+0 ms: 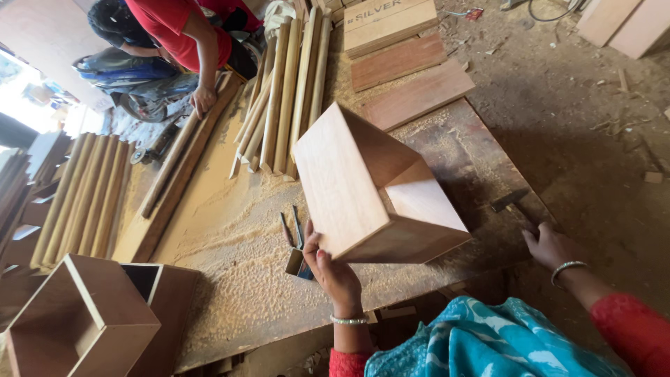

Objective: The person assembles a wooden box by hammering nails into the joints of the wooden frame. They then pick up a flat wooden board and nail it to the box structure.

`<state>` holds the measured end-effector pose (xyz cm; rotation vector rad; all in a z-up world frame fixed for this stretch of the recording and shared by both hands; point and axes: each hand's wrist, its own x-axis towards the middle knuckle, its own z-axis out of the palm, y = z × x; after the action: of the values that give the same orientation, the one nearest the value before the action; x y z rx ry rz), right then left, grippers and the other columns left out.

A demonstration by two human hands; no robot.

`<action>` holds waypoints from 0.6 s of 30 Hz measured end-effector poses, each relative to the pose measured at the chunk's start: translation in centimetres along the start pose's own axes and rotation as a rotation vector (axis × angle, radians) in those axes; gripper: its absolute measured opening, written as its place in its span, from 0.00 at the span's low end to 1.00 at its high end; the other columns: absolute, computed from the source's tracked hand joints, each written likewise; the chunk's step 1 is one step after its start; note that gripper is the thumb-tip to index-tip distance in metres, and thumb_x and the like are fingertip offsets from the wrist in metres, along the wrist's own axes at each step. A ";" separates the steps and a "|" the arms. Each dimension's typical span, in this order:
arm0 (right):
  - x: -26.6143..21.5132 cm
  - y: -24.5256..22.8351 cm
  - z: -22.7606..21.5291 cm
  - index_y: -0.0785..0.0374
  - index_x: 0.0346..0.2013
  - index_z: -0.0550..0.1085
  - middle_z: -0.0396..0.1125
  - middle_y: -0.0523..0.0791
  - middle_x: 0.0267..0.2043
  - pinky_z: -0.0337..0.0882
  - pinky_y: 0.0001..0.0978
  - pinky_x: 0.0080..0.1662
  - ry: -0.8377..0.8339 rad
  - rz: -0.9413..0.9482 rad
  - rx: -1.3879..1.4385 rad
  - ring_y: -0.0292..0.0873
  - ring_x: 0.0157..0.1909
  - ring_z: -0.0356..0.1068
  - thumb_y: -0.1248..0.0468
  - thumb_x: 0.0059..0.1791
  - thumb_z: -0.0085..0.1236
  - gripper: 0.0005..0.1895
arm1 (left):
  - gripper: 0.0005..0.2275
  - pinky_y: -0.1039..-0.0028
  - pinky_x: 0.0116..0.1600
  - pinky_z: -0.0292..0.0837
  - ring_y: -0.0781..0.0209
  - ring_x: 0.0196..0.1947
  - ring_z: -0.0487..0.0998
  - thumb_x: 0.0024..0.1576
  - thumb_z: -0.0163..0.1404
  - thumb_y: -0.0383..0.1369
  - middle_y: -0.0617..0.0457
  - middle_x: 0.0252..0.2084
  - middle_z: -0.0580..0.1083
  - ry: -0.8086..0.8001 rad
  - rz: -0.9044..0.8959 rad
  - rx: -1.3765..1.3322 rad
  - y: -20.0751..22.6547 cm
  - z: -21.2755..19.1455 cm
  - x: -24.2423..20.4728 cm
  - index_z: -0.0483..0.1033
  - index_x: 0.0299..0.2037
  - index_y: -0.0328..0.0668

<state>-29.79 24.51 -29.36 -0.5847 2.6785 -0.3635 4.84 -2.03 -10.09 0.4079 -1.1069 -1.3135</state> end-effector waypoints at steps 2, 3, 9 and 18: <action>0.0 0.0 0.2 0.62 0.58 0.70 0.71 0.57 0.58 0.75 0.56 0.54 -0.016 -0.014 -0.078 0.62 0.53 0.75 0.43 0.51 0.51 0.31 | 0.24 0.55 0.71 0.56 0.47 0.69 0.63 0.61 0.40 0.39 0.43 0.69 0.64 0.114 -0.246 -0.218 0.4 -0.4 -0.2 0.61 0.68 0.44; -0.1 0.0 0.4 0.63 0.58 0.70 0.70 0.57 0.60 0.74 0.54 0.55 0.014 -0.028 -0.107 0.61 0.56 0.74 0.42 0.50 0.53 0.32 | 0.26 0.56 0.71 0.56 0.48 0.69 0.63 0.61 0.40 0.41 0.44 0.69 0.64 0.130 -0.283 -0.244 0.6 -0.7 -0.3 0.59 0.70 0.42; -0.7 -1.9 0.0 0.58 0.63 0.68 0.60 0.54 0.70 0.66 0.52 0.63 0.114 -0.113 -0.177 0.57 0.70 0.59 0.40 0.48 0.55 0.36 | 0.28 0.61 0.70 0.58 0.53 0.68 0.65 0.62 0.41 0.41 0.45 0.68 0.66 0.127 -0.360 -0.301 1.7 -2.5 -0.1 0.58 0.72 0.37; -4.2 -7.9 -1.0 0.61 0.64 0.66 0.62 0.56 0.66 0.62 0.48 0.66 0.092 -0.460 0.265 0.56 0.68 0.62 0.37 0.50 0.48 0.38 | 0.28 0.58 0.68 0.61 0.50 0.67 0.67 0.62 0.42 0.43 0.42 0.65 0.68 0.043 -0.340 -0.267 2.1 -0.7 -0.2 0.59 0.71 0.34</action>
<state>-23.90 19.60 -24.59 -1.1192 2.4961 -0.8717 6.60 -1.53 -8.85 0.4352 -0.8334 -1.7193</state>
